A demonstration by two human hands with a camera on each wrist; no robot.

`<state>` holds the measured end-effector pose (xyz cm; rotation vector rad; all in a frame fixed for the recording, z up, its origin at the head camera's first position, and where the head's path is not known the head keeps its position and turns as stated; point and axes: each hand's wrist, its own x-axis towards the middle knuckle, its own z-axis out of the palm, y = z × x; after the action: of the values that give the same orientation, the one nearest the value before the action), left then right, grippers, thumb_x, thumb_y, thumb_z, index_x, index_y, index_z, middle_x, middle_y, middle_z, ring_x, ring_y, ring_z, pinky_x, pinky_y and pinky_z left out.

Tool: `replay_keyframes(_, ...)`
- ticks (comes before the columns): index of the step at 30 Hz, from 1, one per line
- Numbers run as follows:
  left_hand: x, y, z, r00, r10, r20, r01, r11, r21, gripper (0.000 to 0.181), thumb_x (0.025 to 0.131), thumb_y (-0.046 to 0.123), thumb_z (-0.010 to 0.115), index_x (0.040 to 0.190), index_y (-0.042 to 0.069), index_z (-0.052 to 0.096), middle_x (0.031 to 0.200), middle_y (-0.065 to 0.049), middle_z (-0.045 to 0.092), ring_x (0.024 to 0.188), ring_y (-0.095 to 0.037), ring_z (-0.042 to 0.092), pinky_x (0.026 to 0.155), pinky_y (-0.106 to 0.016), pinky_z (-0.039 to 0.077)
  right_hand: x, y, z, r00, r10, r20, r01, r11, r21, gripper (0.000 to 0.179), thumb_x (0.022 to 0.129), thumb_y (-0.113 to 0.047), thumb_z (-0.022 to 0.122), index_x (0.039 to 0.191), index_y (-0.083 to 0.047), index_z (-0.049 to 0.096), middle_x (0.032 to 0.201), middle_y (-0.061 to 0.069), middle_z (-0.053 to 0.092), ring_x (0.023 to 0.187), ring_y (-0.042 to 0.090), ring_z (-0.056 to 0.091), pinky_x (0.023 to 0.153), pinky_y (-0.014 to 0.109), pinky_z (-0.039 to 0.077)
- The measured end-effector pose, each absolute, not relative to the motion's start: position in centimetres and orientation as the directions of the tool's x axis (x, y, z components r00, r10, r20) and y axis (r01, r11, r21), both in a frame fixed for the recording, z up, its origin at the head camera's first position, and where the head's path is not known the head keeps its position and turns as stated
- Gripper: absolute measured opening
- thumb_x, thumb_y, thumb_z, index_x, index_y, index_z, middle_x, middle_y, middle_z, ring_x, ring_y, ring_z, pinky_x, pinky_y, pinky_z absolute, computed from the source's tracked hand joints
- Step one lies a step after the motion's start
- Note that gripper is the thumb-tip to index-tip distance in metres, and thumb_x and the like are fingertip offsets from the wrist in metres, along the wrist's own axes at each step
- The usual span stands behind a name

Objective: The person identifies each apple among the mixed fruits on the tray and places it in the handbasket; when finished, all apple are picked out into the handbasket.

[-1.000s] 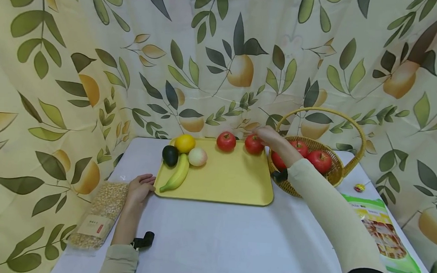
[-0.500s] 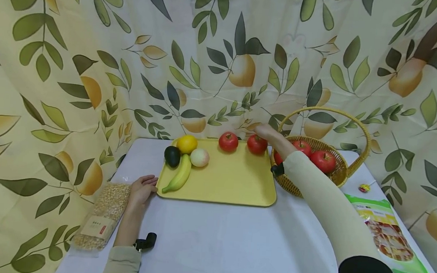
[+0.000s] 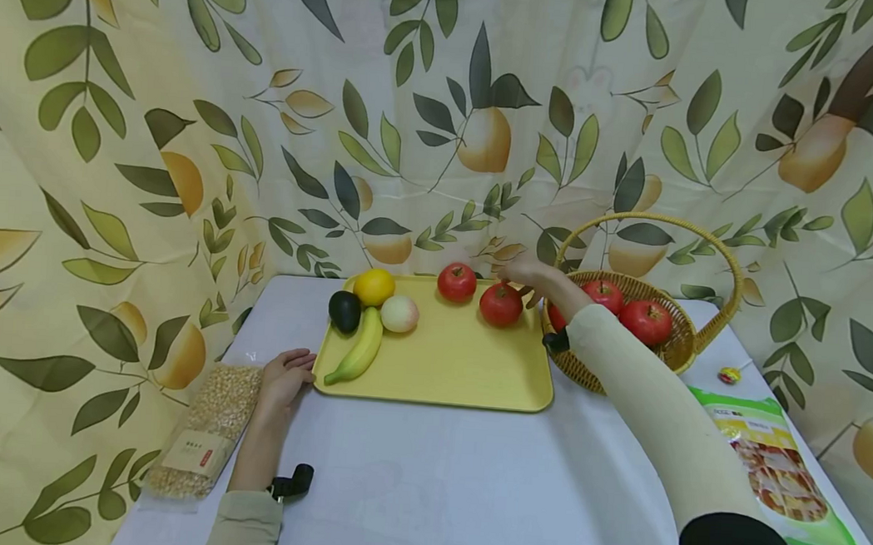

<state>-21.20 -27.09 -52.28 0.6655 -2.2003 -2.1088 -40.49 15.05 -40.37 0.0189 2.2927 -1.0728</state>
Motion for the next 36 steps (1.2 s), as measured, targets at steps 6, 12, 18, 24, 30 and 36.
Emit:
replay_keyframes(6, -21.2, -27.1, -52.2, -0.909, -0.311, -0.278, -0.293, 0.000, 0.956, 0.065, 0.087, -0.021, 0.053, 0.150, -0.011, 0.042, 0.146, -0.033, 0.052, 0.138, -0.040, 0.053, 0.094, -0.022, 0.055, -39.6, 15.2, -40.7, -0.713, -0.361, -0.601, 0.236, 0.684, -0.690, 0.053, 0.109, -0.015, 0.039, 0.161, -0.003, 0.035, 0.167, 0.023, 0.026, 0.146, 0.053, 0.034, 0.102, 0.067, 0.050)
replay_keyframes(12, -21.1, -27.1, -52.4, -0.912, -0.310, -0.269, -0.282, -0.001, 0.959, 0.065, 0.087, -0.021, 0.053, 0.150, -0.012, 0.042, 0.146, -0.034, 0.052, 0.138, -0.041, 0.052, 0.094, -0.022, 0.055, -39.2, 15.3, -41.4, -0.695, -0.393, -0.602, 0.245, 0.658, -0.712, 0.053, 0.105, -0.006, 0.052, 0.157, -0.001, 0.041, 0.160, 0.026, 0.033, 0.139, 0.054, 0.041, 0.098, 0.065, 0.053)
replay_keyframes(18, -21.1, -27.3, -52.5, -0.912, -0.303, -0.276, -0.291, 0.005, 0.957, 0.065, 0.088, -0.018, 0.057, 0.150, -0.010, 0.042, 0.147, -0.033, 0.052, 0.139, -0.039, 0.052, 0.093, -0.019, 0.054, -38.9, 15.8, -42.2, -0.685, -0.412, -0.601, 0.263, 0.629, -0.731, 0.053, 0.102, -0.004, 0.058, 0.153, -0.002, 0.046, 0.148, 0.024, 0.043, 0.119, 0.044, 0.060, 0.098, 0.063, 0.053)
replay_keyframes(24, -21.2, -27.1, -52.5, -0.914, -0.298, -0.275, -0.284, -0.011, 0.959, 0.067, 0.086, -0.020, 0.055, 0.151, -0.010, 0.041, 0.147, -0.033, 0.052, 0.139, -0.039, 0.053, 0.090, -0.019, 0.055, -38.5, 16.1, -42.7, -0.696, -0.426, -0.579, 0.260, 0.602, -0.755, 0.052, 0.102, -0.004, 0.058, 0.153, -0.001, 0.046, 0.146, 0.024, 0.047, 0.110, 0.039, 0.065, 0.096, 0.062, 0.055)
replay_keyframes(30, -21.2, -27.0, -52.3, -0.913, -0.296, -0.281, -0.292, -0.007, 0.956, 0.066, 0.089, -0.019, 0.055, 0.152, -0.010, 0.040, 0.148, -0.032, 0.051, 0.139, -0.039, 0.052, 0.090, -0.020, 0.056, -38.0, 16.4, -42.5, -0.704, -0.423, -0.570, 0.261, 0.593, -0.762, 0.051, 0.101, -0.003, 0.056, 0.152, 0.000, 0.047, 0.147, 0.026, 0.047, 0.113, 0.042, 0.064, 0.095, 0.062, 0.055)
replay_keyframes(36, -20.9, -27.2, -52.2, -0.911, -0.300, -0.284, -0.298, 0.001, 0.955, 0.065, 0.090, -0.018, 0.056, 0.152, -0.009, 0.040, 0.148, -0.032, 0.051, 0.140, -0.038, 0.052, 0.091, -0.020, 0.055, -37.8, 16.9, -41.9, -0.710, -0.438, -0.552, 0.267, 0.558, -0.786, 0.050, 0.102, -0.001, 0.055, 0.151, 0.001, 0.046, 0.148, 0.026, 0.046, 0.119, 0.046, 0.061, 0.093, 0.062, 0.056)
